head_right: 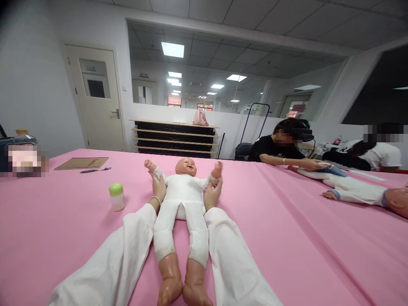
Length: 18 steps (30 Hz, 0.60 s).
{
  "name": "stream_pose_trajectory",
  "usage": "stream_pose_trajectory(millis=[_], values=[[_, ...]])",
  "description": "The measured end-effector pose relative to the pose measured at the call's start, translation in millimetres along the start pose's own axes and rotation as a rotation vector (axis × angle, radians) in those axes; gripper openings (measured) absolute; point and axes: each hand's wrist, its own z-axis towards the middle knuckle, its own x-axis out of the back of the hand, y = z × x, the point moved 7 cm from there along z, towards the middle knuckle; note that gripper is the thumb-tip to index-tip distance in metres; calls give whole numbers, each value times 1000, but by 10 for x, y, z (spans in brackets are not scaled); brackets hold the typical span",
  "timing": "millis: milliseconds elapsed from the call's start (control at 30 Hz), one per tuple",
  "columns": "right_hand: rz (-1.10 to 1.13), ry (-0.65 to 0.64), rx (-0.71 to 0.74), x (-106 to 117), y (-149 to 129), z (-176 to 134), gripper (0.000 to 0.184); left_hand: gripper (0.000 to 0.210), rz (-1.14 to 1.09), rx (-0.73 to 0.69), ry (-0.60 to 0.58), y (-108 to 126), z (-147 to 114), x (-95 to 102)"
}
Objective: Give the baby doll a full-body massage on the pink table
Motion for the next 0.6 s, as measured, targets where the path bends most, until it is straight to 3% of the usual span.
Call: stream_pose_trajectory(millis=[133, 267, 467, 600], values=[[-71, -355, 354, -298, -327, -123, 43, 61, 150, -207, -53, 226, -39, -81], [-157, -550, 533, -459, -354, -188, 42, 53, 312, -383, -157, 372, -100, -173], [-220, -602, 614, -514, -376, -220, 46, 49, 419, -537, -241, 527, -185, -208], [-174, -543, 480, -456, -318, -181, 49, 51, 358, -506, -219, 481, -164, -192]])
